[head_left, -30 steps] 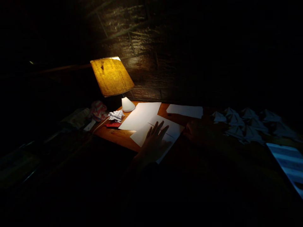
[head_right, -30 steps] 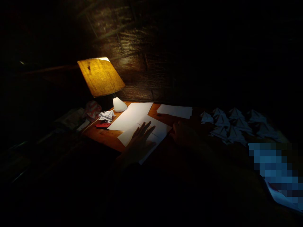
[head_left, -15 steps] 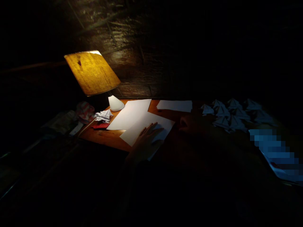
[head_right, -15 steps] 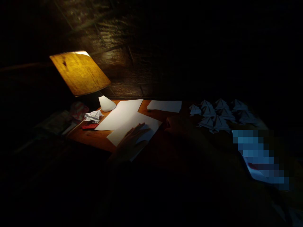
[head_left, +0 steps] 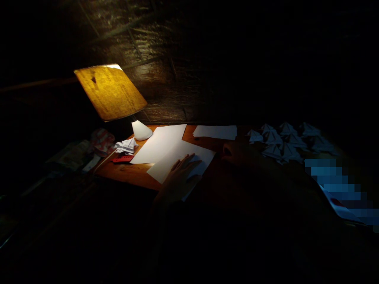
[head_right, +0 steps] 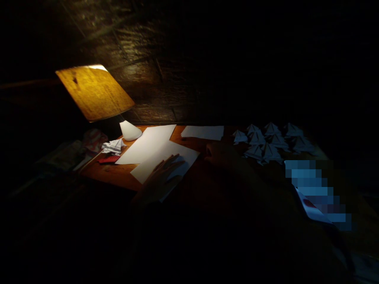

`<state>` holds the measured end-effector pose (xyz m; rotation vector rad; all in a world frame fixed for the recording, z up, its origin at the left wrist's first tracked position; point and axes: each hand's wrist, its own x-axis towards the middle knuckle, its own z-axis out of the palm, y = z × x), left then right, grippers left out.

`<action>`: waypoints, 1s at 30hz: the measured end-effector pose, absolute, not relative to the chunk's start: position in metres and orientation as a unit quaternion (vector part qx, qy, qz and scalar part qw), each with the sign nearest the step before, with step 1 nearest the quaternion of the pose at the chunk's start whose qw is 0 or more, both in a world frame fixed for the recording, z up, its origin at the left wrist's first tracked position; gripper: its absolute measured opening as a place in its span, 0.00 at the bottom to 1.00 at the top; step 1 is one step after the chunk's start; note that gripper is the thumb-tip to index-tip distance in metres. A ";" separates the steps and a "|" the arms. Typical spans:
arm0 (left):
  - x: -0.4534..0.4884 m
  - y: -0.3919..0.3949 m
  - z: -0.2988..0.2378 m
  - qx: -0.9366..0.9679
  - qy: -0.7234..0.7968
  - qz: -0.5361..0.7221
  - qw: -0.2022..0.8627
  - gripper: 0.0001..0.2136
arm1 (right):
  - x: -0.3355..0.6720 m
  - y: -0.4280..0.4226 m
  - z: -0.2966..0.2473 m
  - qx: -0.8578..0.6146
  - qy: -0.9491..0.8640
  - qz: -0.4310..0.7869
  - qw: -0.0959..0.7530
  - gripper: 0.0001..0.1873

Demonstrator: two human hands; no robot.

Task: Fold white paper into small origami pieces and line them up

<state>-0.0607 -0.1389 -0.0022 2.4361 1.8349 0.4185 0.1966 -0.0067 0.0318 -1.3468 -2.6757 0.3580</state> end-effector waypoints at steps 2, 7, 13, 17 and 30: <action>-0.060 -0.139 -0.001 0.791 0.596 0.132 0.036 0.24 | 0.196 -0.007 0.031 -0.450 -0.882 0.121 0.068 0.08; -0.060 -0.139 -0.001 0.791 0.597 0.128 0.044 0.24 | 0.195 -0.006 0.028 -0.454 -0.877 0.130 0.089 0.08; -0.060 -0.139 -0.002 0.789 0.601 0.125 0.041 0.24 | 0.194 -0.005 0.027 -0.456 -0.875 0.133 0.092 0.07; -0.059 -0.138 -0.001 0.787 0.605 0.118 0.041 0.24 | 0.193 -0.006 0.029 -0.473 -0.868 0.129 0.083 0.07; -0.060 -0.138 -0.002 0.790 0.598 0.131 0.038 0.23 | 0.194 0.000 0.024 -0.514 -0.843 0.136 0.077 0.07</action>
